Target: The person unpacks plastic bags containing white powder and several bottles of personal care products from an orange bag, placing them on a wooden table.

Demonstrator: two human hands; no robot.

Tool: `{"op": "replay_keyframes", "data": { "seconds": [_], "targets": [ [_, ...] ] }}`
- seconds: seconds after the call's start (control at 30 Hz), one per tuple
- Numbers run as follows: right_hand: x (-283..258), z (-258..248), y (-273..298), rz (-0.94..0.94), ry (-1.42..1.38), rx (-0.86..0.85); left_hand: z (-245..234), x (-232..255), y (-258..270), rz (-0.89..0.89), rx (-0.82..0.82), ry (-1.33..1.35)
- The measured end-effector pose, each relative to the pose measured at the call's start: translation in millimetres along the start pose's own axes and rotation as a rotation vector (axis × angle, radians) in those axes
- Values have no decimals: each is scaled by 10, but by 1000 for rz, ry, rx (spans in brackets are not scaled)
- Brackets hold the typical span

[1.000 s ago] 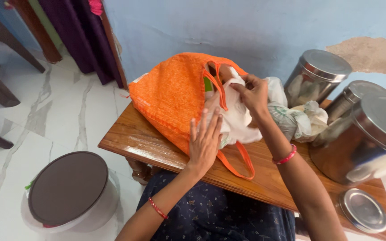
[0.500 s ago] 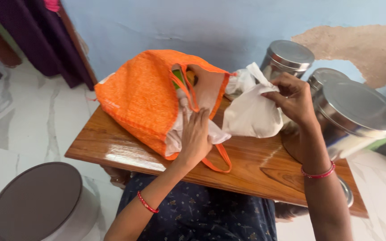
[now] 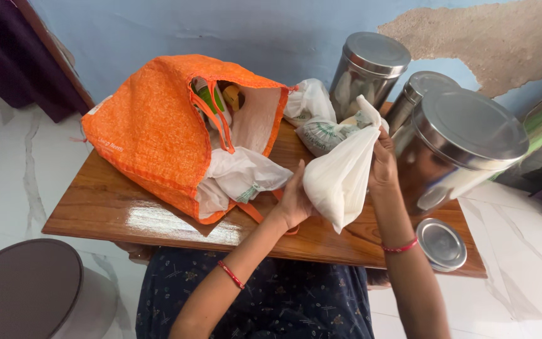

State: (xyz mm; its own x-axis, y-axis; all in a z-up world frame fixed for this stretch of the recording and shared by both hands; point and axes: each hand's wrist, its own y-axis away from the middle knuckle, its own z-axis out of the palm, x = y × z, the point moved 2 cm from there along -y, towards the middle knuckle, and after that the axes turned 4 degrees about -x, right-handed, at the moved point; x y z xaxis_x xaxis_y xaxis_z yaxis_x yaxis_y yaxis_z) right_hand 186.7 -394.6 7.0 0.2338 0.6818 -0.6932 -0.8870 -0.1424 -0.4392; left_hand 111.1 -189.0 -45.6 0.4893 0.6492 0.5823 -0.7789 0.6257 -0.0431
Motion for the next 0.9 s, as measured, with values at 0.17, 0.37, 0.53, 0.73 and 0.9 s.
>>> {"op": "replay_keyframes", "data": {
  "seconds": [0.17, 0.37, 0.53, 0.73, 0.9],
  "targets": [
    [230, 145, 109, 205, -324, 251, -132, -49, 58, 153, 3, -255],
    [225, 321, 237, 242, -350, 262, -12, -145, 78, 394, 169, -682],
    [234, 255, 376, 247, -343, 299, 57, -158, 140, 572, 218, -897],
    [262, 250, 393, 235, -351, 311, 90, -128, 219, 597, 187, -908],
    [246, 238, 487, 228, -343, 330, 91, -145, 253, 518, 213, -793]
  ]
}}
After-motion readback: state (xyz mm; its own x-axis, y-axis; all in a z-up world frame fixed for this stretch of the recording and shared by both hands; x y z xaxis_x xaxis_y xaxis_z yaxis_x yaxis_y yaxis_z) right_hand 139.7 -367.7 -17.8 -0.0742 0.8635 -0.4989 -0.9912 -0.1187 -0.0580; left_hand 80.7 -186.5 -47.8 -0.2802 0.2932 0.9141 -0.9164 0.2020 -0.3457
